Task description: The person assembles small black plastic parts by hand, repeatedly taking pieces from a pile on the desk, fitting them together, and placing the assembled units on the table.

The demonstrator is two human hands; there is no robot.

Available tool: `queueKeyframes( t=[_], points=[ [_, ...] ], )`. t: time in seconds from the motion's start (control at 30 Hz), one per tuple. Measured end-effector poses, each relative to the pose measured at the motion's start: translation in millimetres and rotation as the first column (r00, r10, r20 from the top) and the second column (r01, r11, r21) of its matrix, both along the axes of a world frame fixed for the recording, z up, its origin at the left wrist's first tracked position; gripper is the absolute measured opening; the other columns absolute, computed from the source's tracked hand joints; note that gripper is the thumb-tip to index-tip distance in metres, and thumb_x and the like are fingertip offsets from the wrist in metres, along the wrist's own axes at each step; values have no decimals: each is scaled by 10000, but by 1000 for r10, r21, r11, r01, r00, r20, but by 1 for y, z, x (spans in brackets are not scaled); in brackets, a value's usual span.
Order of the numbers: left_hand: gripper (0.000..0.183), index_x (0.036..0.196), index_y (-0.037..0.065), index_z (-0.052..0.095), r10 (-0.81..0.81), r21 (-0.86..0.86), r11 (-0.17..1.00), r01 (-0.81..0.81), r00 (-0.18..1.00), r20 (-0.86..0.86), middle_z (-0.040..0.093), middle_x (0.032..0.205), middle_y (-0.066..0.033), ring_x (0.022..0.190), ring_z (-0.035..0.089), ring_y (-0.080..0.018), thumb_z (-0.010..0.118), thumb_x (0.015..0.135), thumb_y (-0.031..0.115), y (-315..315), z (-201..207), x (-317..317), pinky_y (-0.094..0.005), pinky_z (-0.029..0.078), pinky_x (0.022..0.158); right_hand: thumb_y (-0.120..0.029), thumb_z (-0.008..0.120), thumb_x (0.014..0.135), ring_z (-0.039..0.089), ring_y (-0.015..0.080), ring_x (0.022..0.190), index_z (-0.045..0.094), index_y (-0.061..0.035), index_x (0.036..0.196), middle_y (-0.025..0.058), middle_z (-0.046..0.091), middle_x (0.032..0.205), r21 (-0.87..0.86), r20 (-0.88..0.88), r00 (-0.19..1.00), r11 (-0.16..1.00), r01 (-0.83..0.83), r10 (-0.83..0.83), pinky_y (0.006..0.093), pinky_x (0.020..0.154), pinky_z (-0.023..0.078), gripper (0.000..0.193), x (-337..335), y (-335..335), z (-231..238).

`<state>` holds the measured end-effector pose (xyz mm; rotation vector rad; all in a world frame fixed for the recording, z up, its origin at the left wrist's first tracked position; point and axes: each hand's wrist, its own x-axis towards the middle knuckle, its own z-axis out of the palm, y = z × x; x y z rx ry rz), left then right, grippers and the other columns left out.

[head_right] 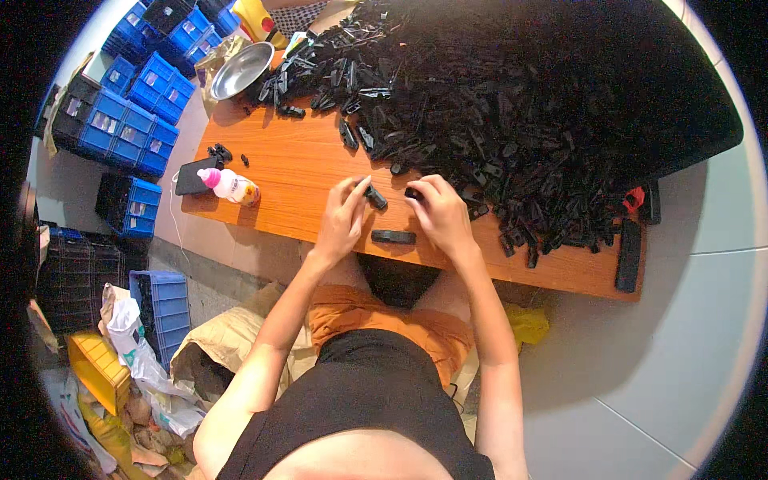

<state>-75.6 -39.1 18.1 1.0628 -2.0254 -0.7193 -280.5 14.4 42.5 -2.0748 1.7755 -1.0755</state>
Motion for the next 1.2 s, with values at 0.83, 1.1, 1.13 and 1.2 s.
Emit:
queueKeyframes(
  t=[0.83,1.1,1.13,1.2],
  points=[
    [250,996,53,704,-339,-128,932,338,941,17,658,947,-97,889,607,-273,726,748,72,-13,-15,-28,-354,502,774,-67,748,741,638,274,881,646,-26,974,122,671,983,-49,263,956,988,145,-127,353,744,524,257,1,39,-32],
    [253,992,58,713,-318,-81,945,317,948,7,664,935,-92,867,613,-263,734,741,56,-12,-13,-25,-349,504,758,-36,724,738,609,290,880,671,-36,1060,112,669,943,-70,166,983,994,86,-74,373,772,503,326,-20,42,-25],
    [253,993,62,715,-325,-86,942,324,946,7,666,924,-88,861,614,-259,734,740,56,-13,-13,-24,-346,505,753,-31,724,737,610,288,882,672,-32,1059,112,669,942,-38,166,985,997,64,-56,372,774,502,326,-21,43,-26],
    [253,993,65,718,-330,-89,940,329,944,6,668,913,-84,854,616,-255,733,740,55,-13,-13,-24,-344,506,749,-25,728,731,615,289,879,679,-26,1048,116,672,941,-22,181,982,998,64,-59,370,775,505,321,-22,42,-26]
  ],
)
